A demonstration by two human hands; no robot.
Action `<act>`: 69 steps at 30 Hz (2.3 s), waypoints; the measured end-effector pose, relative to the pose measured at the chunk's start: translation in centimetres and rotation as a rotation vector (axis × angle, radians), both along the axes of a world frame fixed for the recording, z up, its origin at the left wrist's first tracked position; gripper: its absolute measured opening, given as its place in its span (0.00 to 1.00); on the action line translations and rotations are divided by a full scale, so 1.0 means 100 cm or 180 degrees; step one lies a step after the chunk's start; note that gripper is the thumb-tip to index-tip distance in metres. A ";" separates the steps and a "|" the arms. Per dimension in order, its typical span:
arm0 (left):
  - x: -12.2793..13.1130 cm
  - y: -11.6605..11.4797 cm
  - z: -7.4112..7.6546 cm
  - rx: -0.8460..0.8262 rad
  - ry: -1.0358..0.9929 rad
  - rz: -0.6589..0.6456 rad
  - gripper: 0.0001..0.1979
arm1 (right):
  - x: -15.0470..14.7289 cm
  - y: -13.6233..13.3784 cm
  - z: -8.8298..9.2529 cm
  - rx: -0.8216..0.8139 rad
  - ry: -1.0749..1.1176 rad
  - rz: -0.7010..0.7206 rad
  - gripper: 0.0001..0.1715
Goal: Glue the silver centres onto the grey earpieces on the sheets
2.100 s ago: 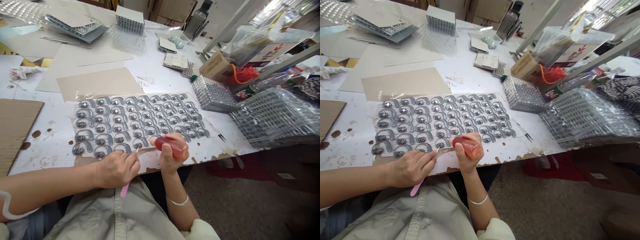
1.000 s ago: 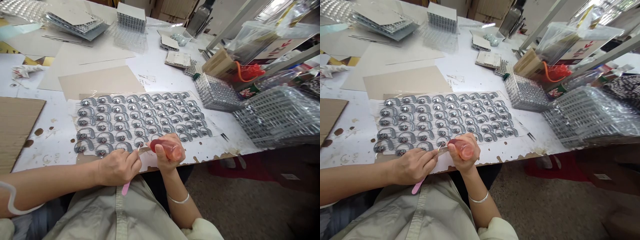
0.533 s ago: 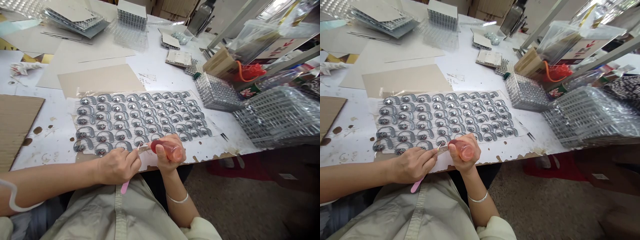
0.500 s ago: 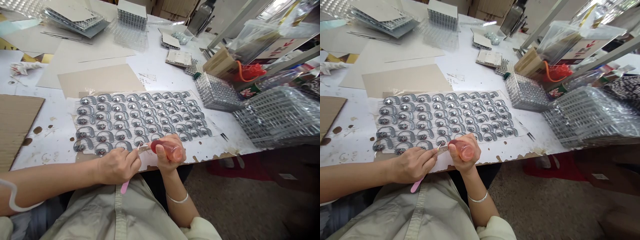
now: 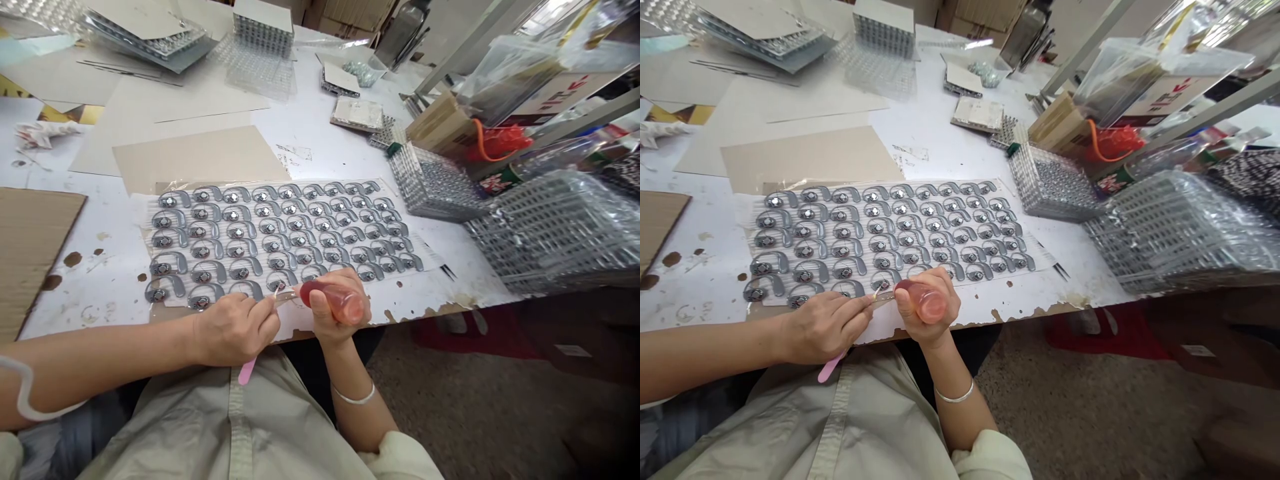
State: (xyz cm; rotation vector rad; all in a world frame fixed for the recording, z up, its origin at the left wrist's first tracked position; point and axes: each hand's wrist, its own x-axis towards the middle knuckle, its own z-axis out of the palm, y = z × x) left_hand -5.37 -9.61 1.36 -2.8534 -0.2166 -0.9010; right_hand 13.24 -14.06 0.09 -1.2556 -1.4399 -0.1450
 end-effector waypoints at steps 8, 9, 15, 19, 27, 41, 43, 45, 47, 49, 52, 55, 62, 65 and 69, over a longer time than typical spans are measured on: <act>-0.001 0.001 0.001 -0.0087 -0.0008 -0.0060 0.07 | 0.000 0.000 -0.001 0.0018 0.0074 0.0121 0.07; -0.001 0.001 0.001 -0.0092 -0.0003 -0.0057 0.07 | 0.000 0.000 -0.001 0.0019 0.0083 0.0121 0.07; 0.000 0.001 0.002 -0.0119 -0.0017 -0.0034 0.08 | 0.000 0.000 -0.001 0.0020 0.0070 0.0108 0.08; -0.001 0.006 0.002 -0.0332 -0.0005 -0.0061 0.08 | 0.000 -0.001 0.000 0.0018 0.0057 0.0114 0.08; -0.007 0.016 0.002 -0.1003 0.0350 -0.0035 0.05 | -0.001 -0.001 0.000 -0.0015 0.0055 0.0183 0.07; -0.007 0.021 0.004 -0.1653 -0.0278 -0.0230 0.05 | 0.000 -0.001 -0.001 -0.0006 0.0068 0.0209 0.07; -0.007 0.022 0.002 -0.1682 -0.0283 -0.0252 0.05 | 0.000 -0.001 -0.001 0.0013 0.0062 0.0218 0.07; -0.006 0.023 0.002 -0.1691 -0.0284 -0.0271 0.04 | -0.001 -0.001 -0.001 0.0019 0.0050 0.0245 0.08; -0.006 0.023 0.002 -0.1700 -0.0289 -0.0299 0.04 | -0.001 -0.001 -0.001 0.0008 0.0044 0.0260 0.08; -0.006 0.024 0.002 -0.1735 -0.0300 -0.0319 0.04 | -0.001 -0.001 -0.001 -0.0013 0.0060 0.0264 0.08; -0.007 0.024 0.002 -0.1847 -0.0211 -0.0294 0.04 | -0.001 -0.001 -0.002 -0.0015 0.0100 0.0266 0.07; -0.008 0.025 0.003 -0.2025 -0.0079 -0.0231 0.05 | -0.001 -0.001 -0.001 0.0007 0.0086 0.0253 0.08; -0.006 0.031 0.005 -0.2367 -0.0272 -0.0253 0.05 | 0.000 -0.001 -0.003 0.0013 0.0160 0.0242 0.07; -0.005 0.034 0.005 -0.2443 -0.0233 -0.0188 0.05 | 0.001 -0.001 -0.004 -0.0007 0.0215 0.0246 0.08; -0.005 0.035 0.005 -0.2511 -0.0226 -0.0133 0.06 | 0.000 -0.001 -0.004 -0.0067 0.0170 0.0274 0.08</act>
